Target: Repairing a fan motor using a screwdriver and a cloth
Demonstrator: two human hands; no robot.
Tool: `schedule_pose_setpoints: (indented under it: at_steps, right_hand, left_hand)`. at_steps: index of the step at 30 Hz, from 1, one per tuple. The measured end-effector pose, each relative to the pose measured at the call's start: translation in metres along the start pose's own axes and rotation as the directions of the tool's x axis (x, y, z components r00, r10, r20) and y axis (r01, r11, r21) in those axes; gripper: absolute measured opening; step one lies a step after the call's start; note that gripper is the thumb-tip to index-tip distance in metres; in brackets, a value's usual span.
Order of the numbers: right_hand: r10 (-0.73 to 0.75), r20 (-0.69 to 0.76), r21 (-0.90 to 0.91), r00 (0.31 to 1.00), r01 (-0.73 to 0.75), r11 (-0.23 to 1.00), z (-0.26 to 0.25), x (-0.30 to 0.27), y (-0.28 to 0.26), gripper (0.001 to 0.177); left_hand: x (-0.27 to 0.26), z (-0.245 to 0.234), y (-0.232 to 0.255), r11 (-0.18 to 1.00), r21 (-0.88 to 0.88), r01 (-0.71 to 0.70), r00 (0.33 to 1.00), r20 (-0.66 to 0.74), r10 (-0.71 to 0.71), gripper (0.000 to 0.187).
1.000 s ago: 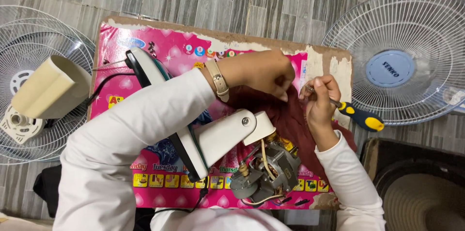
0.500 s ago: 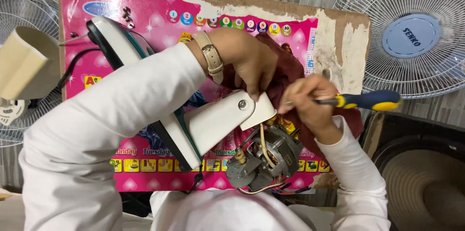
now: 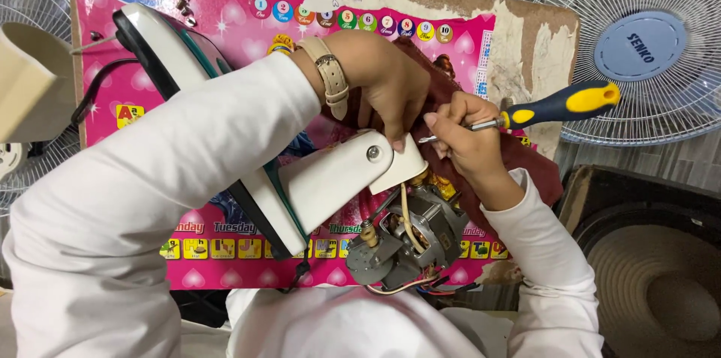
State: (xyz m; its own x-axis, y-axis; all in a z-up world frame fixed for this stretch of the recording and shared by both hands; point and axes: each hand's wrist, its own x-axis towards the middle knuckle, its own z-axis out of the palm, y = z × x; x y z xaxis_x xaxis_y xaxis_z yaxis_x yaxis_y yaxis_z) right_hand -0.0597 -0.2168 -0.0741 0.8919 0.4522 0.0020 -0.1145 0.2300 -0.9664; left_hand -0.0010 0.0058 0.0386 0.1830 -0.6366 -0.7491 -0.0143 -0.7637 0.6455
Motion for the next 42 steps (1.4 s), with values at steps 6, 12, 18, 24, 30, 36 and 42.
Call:
schedule_pose_setpoints:
  at_steps: [6, 12, 18, 24, 30, 36, 42]
  right_hand:
    - [0.033, 0.039, -0.112, 0.999, -0.029, 0.993, 0.003, -0.001, -0.004, 0.040]
    - [0.164, 0.129, -0.076, 0.978, -0.155, 0.985, 0.006, -0.005, -0.023, 0.038]
    - [0.217, 0.264, -0.156, 0.940, -0.181, 0.971, 0.001, -0.003, -0.027, 0.040]
    - [0.024, 0.300, -0.103, 0.954, 0.008, 0.995, -0.011, -0.003, -0.003, 0.040]
    - [0.022, 0.343, -0.094, 0.939, 0.011, 0.995, -0.011, -0.002, -0.002, 0.041]
    - [-0.013, 0.340, -0.167, 0.940, 0.074, 0.983, -0.012, -0.008, 0.003, 0.041]
    - [-0.120, 0.218, -0.261, 0.969, 0.176, 0.949, 0.008, -0.007, -0.007, 0.034]
  left_hand:
    - [0.003, -0.001, -0.002, 1.000, -0.004, 0.004, 1.000, -0.003, -0.004, 0.046]
    - [-0.010, 0.004, 0.004, 0.983, 0.183, 0.025, 0.999, -0.052, -0.015, 0.035]
    - [-0.021, 0.006, 0.011, 0.967, 0.252, 0.030, 0.994, -0.107, -0.003, 0.031]
    - [-0.021, -0.003, 0.011, 1.000, -0.022, 0.005, 1.000, 0.004, -0.005, 0.046]
    - [0.005, -0.002, -0.004, 0.997, -0.017, -0.077, 0.997, -0.014, 0.076, 0.041]
    - [0.013, -0.005, -0.009, 0.997, -0.005, -0.078, 0.997, 0.012, 0.078, 0.044]
    - [0.022, -0.003, -0.012, 0.995, 0.020, -0.100, 0.994, 0.037, 0.099, 0.040]
